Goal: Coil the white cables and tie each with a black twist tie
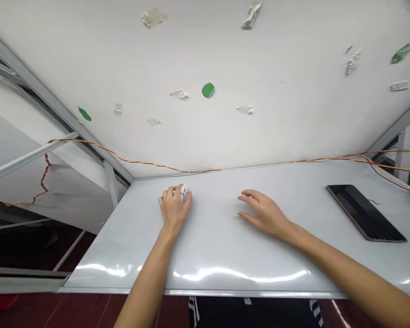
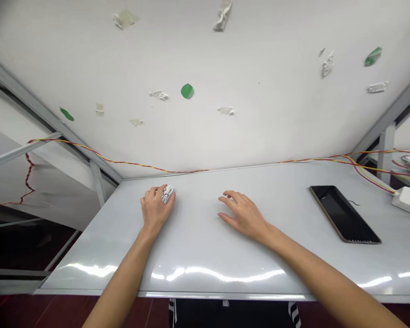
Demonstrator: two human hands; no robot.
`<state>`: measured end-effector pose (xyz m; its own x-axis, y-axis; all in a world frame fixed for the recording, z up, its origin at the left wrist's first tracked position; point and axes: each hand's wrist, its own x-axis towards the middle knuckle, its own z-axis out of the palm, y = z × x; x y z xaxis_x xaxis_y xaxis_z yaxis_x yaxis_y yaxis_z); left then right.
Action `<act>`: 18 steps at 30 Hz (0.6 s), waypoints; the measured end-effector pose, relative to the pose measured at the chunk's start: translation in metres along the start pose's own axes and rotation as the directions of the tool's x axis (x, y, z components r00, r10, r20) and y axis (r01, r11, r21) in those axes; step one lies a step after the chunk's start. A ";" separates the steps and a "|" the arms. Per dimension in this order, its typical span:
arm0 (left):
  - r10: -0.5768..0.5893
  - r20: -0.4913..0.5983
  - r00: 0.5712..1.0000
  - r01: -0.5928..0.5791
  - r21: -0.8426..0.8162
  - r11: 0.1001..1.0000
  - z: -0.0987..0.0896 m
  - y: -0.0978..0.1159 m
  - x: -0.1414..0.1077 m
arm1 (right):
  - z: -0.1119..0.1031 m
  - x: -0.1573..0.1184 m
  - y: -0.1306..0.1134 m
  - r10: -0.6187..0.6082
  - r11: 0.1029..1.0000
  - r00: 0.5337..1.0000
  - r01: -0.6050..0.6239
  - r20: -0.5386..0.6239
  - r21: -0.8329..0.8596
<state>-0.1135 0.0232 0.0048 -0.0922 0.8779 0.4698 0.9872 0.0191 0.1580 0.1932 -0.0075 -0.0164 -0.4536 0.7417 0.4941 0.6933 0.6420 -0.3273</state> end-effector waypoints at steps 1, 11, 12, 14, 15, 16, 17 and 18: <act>0.052 -0.005 0.999 -0.052 -0.031 0.998 -0.001 0.007 -0.003 | 0.000 0.000 0.000 -0.006 1.000 1.000 0.006 0.021 -0.004; 0.593 0.423 0.685 -0.452 -0.392 0.801 0.031 0.100 -0.035 | 0.018 -0.008 0.036 0.104 0.966 0.963 -0.039 0.247 -0.255; 0.591 0.434 0.679 -0.451 -0.389 0.803 0.034 0.101 -0.036 | 0.021 -0.009 0.038 0.105 0.964 0.962 -0.038 0.250 -0.262; 0.586 0.434 0.684 -0.448 -0.384 0.807 0.037 0.100 -0.036 | 0.023 -0.010 0.038 0.103 0.962 0.964 -0.033 0.247 -0.271; 0.587 0.426 0.688 -0.447 -0.387 0.806 0.037 0.098 -0.036 | 0.023 -0.010 0.037 0.101 0.961 0.964 -0.031 0.245 -0.275; 0.588 0.418 0.692 -0.446 -0.392 0.804 0.037 0.098 -0.036 | 0.023 -0.010 0.037 0.100 0.960 0.964 -0.029 0.245 -0.279; 0.591 0.412 0.694 -0.448 -0.396 0.802 0.037 0.097 -0.036 | 0.023 -0.010 0.036 0.098 0.959 0.964 -0.026 0.247 -0.282; 0.594 0.408 0.693 -0.452 -0.395 0.800 0.037 0.097 -0.036 | 0.023 -0.010 0.036 0.096 0.958 0.963 -0.021 0.253 -0.286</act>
<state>-0.0098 0.0113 -0.0291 0.5753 0.8154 0.0648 0.7798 -0.5706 0.2574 0.2101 0.0128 -0.0513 -0.5116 0.8250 0.2403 0.8337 0.5443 -0.0937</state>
